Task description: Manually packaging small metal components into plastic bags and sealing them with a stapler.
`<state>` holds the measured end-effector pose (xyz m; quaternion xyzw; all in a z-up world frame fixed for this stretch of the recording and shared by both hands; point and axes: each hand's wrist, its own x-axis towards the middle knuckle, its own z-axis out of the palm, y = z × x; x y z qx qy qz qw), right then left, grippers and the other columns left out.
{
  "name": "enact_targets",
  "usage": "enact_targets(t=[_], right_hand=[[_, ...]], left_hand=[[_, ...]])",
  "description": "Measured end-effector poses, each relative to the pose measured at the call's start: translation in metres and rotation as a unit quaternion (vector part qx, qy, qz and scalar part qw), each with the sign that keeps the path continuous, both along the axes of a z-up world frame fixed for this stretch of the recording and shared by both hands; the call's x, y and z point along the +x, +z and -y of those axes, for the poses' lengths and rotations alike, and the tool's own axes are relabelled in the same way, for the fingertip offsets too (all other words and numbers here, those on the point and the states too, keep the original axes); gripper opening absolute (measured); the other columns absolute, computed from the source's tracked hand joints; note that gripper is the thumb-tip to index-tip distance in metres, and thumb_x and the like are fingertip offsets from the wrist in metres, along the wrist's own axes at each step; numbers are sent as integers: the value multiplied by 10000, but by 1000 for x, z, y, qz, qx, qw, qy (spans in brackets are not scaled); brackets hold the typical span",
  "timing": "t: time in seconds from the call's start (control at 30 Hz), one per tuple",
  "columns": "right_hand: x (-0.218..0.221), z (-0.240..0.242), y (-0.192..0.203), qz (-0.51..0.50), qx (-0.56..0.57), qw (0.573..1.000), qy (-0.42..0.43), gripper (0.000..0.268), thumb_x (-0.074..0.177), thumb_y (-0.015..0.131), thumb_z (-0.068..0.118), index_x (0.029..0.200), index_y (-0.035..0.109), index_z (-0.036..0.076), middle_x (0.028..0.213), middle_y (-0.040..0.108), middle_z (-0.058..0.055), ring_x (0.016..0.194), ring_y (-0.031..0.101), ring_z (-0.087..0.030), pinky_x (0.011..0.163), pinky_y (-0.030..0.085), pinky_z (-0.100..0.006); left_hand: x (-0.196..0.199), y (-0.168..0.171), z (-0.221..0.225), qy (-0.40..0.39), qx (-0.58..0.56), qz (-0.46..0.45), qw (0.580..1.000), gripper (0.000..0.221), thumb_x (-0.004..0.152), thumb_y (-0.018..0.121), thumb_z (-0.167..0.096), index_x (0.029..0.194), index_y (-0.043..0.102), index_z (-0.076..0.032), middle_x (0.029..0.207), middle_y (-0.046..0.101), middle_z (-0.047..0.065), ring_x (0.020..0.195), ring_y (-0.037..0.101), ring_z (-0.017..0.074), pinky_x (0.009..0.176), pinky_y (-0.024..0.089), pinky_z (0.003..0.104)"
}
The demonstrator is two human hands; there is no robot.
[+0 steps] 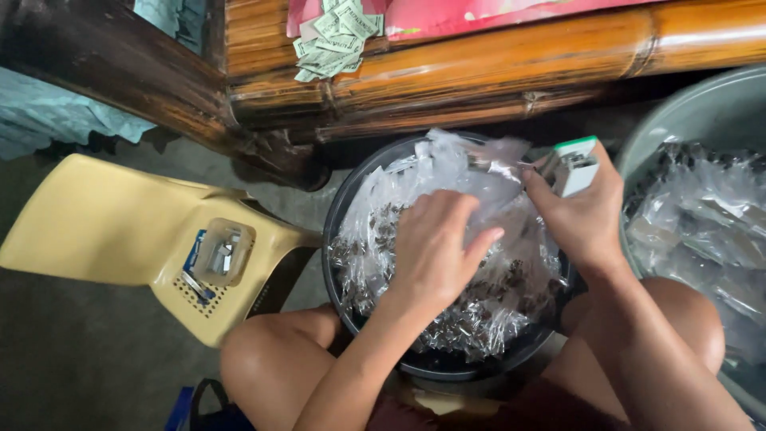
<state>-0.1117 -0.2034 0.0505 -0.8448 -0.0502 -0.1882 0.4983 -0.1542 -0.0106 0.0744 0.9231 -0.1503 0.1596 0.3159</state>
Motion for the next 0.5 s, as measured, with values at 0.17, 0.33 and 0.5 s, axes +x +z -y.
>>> enact_targets(t=[0.17,0.33,0.5], right_hand=[[-14,6,40,-14,15,997,73,185,897,774,-36,1042,659,-20,942,674,-92,788,589,-160,778,496,-279],[-21,9,45,-53,-10,996,68,210,860,796,-20,1033,677,-17,938,695,-85,782,604,-153,770,508,-278],[-25,7,44,-100,18,992,80,192,837,790,-15,999,687,-4,921,704,-62,771,606,-138,752,505,-262]], left_hand=[[0,28,-11,12,-146,85,986,382,906,708,-364,1127,610,-69,1139,680,107,1083,637,268,1008,472,439],[0,49,-12,-4,-239,88,967,106,884,716,-7,952,649,-55,964,651,43,876,622,199,833,490,320],[3,44,-11,-28,-229,71,970,130,867,734,-47,932,624,-73,1064,626,65,1011,607,228,943,463,371]])
